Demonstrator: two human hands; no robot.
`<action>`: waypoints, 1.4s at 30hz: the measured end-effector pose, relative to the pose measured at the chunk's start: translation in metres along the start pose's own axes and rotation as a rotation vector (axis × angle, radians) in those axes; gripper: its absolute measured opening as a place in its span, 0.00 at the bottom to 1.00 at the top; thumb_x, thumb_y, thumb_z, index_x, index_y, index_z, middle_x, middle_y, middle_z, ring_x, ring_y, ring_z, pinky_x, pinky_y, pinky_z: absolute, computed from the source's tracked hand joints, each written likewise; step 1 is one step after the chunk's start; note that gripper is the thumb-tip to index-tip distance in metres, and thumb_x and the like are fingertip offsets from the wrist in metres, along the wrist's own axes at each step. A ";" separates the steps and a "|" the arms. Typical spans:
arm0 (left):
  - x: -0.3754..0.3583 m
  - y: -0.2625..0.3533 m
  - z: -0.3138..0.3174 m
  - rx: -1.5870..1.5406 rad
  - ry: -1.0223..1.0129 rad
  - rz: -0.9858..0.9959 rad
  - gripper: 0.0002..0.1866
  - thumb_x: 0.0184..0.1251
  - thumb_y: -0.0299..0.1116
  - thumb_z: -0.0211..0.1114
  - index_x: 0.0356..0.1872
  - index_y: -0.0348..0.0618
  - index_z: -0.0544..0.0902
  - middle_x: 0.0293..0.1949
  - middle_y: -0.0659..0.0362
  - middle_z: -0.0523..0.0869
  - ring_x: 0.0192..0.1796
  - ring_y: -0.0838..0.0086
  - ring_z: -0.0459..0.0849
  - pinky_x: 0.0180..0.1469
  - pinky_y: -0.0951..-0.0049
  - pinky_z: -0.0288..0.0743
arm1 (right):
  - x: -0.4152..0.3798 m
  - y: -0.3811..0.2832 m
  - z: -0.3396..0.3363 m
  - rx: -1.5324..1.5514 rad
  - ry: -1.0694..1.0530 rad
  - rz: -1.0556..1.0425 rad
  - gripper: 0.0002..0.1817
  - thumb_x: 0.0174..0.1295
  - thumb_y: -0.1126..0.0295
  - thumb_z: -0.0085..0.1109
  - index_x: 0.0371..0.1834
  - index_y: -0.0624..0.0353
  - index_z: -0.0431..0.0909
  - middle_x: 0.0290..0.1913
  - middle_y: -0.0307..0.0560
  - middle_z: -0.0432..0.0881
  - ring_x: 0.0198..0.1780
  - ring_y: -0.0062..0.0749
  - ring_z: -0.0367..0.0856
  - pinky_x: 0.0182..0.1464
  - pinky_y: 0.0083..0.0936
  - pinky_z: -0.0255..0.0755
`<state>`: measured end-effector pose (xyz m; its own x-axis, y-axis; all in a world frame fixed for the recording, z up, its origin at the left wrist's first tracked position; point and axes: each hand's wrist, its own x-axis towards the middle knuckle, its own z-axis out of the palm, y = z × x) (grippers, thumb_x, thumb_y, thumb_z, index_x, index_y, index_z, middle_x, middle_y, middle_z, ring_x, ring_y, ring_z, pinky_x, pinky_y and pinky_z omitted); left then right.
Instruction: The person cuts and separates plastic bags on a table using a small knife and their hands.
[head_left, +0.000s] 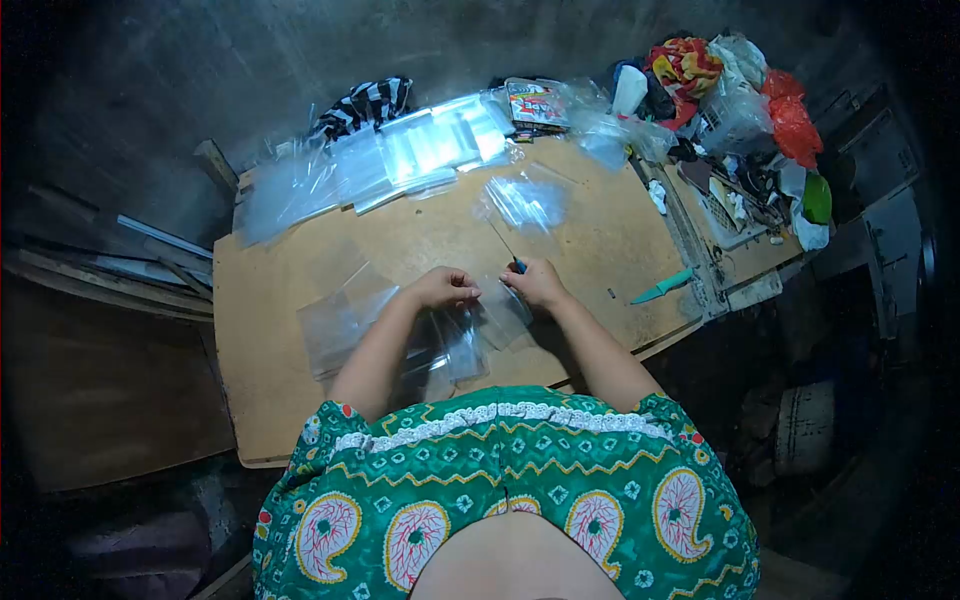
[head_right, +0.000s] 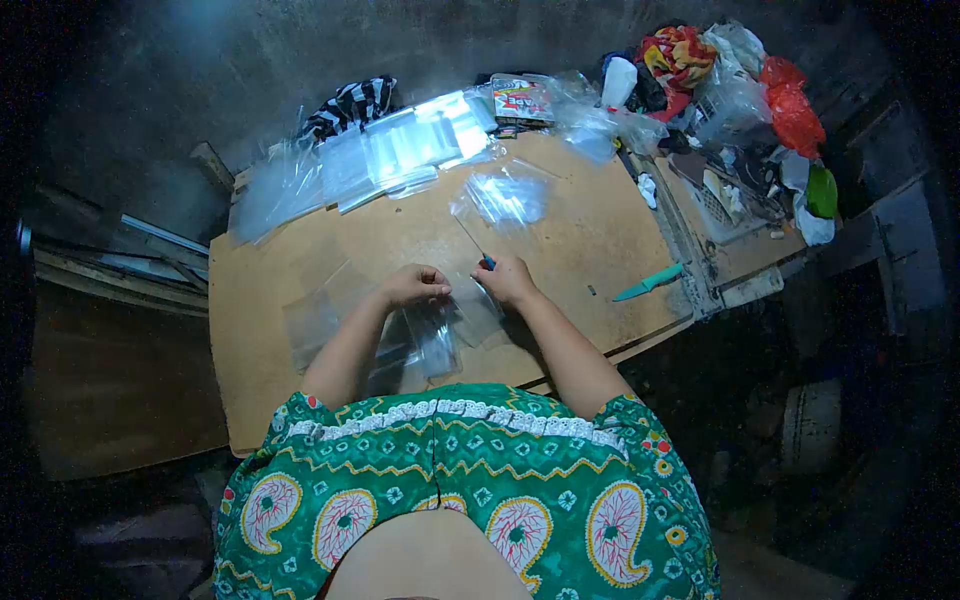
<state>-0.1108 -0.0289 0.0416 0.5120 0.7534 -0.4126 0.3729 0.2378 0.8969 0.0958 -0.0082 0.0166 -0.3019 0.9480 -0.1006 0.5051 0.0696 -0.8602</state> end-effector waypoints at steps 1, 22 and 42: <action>-0.001 0.001 0.001 0.024 0.038 0.002 0.08 0.54 0.33 0.60 0.29 0.38 0.78 0.25 0.64 0.79 0.27 0.83 0.74 0.30 0.83 0.67 | 0.001 0.001 0.001 -0.008 0.031 -0.006 0.12 0.44 0.61 0.59 0.25 0.59 0.77 0.20 0.47 0.77 0.21 0.29 0.74 0.27 0.26 0.67; 0.027 -0.009 -0.001 0.770 0.361 -0.047 0.11 0.48 0.39 0.62 0.25 0.41 0.79 0.24 0.55 0.81 0.26 0.69 0.79 0.30 0.71 0.71 | 0.000 -0.038 0.001 -0.513 -0.028 0.152 0.09 0.46 0.66 0.52 0.28 0.58 0.76 0.31 0.56 0.77 0.34 0.48 0.76 0.36 0.36 0.69; 0.006 0.017 0.014 0.912 0.681 -0.302 0.21 0.39 0.52 0.65 0.28 0.46 0.78 0.29 0.56 0.80 0.35 0.63 0.78 0.39 0.62 0.67 | -0.007 -0.029 -0.017 -0.831 -0.198 -0.126 0.20 0.50 0.71 0.49 0.47 0.35 0.71 0.38 0.48 0.75 0.41 0.43 0.75 0.40 0.35 0.69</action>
<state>-0.0902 -0.0292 0.0526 -0.1079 0.9793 -0.1714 0.9652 0.1445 0.2178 0.0971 -0.0112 0.0505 -0.4917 0.8517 -0.1812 0.8627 0.4482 -0.2341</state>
